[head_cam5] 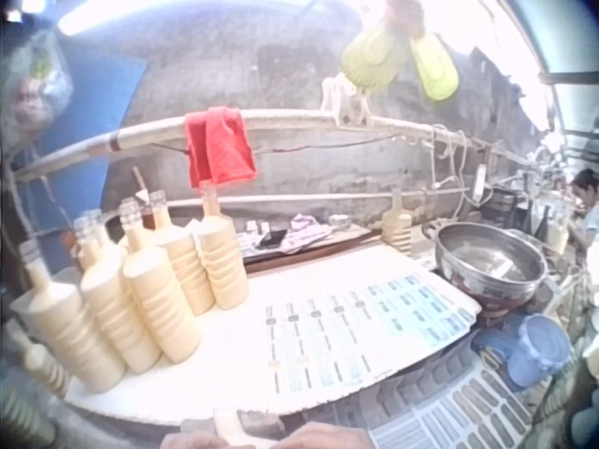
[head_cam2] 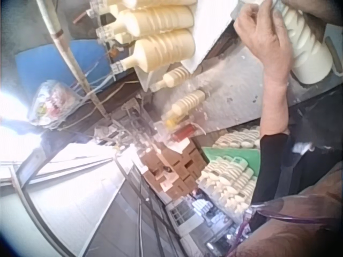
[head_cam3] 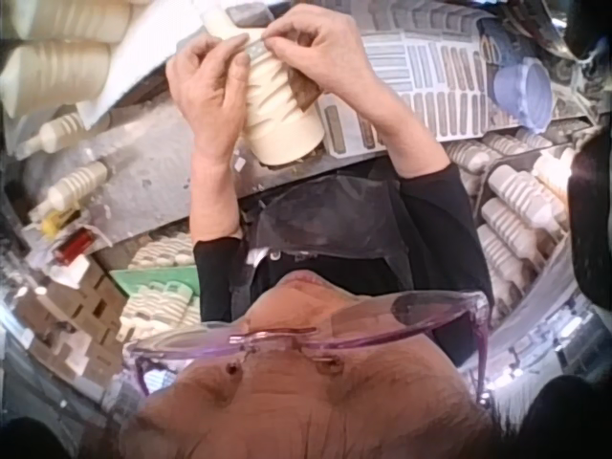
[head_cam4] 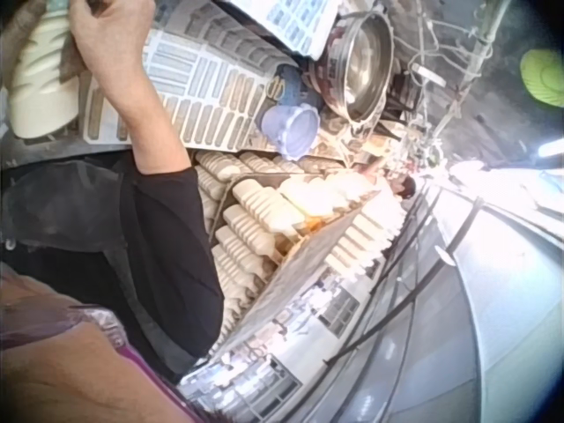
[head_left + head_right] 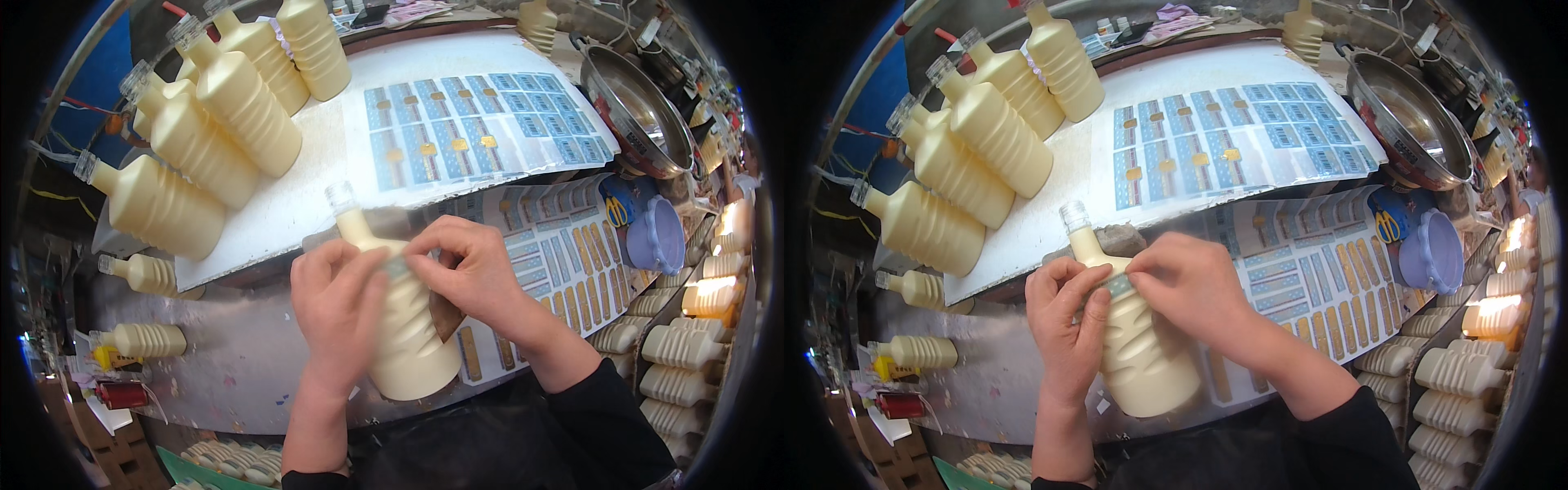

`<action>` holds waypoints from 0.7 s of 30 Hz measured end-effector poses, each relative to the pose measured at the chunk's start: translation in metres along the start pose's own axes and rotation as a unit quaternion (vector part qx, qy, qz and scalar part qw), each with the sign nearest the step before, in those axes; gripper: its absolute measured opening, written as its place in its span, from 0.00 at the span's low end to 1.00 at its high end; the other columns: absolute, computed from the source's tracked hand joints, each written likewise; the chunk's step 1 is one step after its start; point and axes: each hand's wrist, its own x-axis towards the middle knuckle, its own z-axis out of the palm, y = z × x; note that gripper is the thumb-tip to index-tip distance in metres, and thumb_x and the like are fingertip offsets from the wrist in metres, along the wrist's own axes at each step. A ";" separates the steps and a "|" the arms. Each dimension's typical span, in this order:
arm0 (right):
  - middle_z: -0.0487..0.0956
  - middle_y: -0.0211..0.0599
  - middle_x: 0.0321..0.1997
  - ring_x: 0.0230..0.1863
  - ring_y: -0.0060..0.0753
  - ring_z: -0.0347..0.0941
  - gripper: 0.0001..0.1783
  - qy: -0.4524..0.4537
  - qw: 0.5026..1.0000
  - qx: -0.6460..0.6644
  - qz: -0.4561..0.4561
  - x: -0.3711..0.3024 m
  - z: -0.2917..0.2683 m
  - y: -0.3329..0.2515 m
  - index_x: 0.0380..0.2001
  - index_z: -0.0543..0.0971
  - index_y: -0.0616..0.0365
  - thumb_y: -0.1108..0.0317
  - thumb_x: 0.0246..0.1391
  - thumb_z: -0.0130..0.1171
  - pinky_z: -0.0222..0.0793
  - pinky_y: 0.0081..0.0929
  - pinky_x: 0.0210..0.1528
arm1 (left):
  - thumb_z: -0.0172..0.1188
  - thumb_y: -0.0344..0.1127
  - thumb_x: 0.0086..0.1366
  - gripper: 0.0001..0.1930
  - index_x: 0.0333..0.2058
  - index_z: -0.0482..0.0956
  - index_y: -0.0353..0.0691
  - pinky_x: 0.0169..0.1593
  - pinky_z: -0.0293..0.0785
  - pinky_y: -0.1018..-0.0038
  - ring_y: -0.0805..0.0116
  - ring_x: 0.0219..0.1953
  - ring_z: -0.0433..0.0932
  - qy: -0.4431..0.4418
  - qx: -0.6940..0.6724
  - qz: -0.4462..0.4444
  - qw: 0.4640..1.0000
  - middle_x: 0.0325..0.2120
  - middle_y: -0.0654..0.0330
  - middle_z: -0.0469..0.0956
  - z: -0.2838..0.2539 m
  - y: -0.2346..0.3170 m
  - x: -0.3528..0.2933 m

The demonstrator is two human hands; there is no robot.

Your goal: The person repeatedly picks up cream-colored plastic bottles, peels labels from a sheet, and applies them to the bottles' bodies. The labeled bottles are placed on a nearby green tray. The process is repeated for multiple bottles in a consistent sequence.

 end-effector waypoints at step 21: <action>0.79 0.31 0.39 0.24 0.13 0.68 0.04 -0.005 0.996 0.058 0.072 -0.003 0.003 -0.004 0.35 0.84 0.61 0.76 0.55 0.64 0.64 0.17 0.26 | 0.62 0.28 0.60 0.14 0.46 0.86 0.41 0.52 0.68 0.62 0.55 0.45 0.71 -0.043 0.026 0.005 0.999 0.41 0.56 0.74 0.000 0.001 0.006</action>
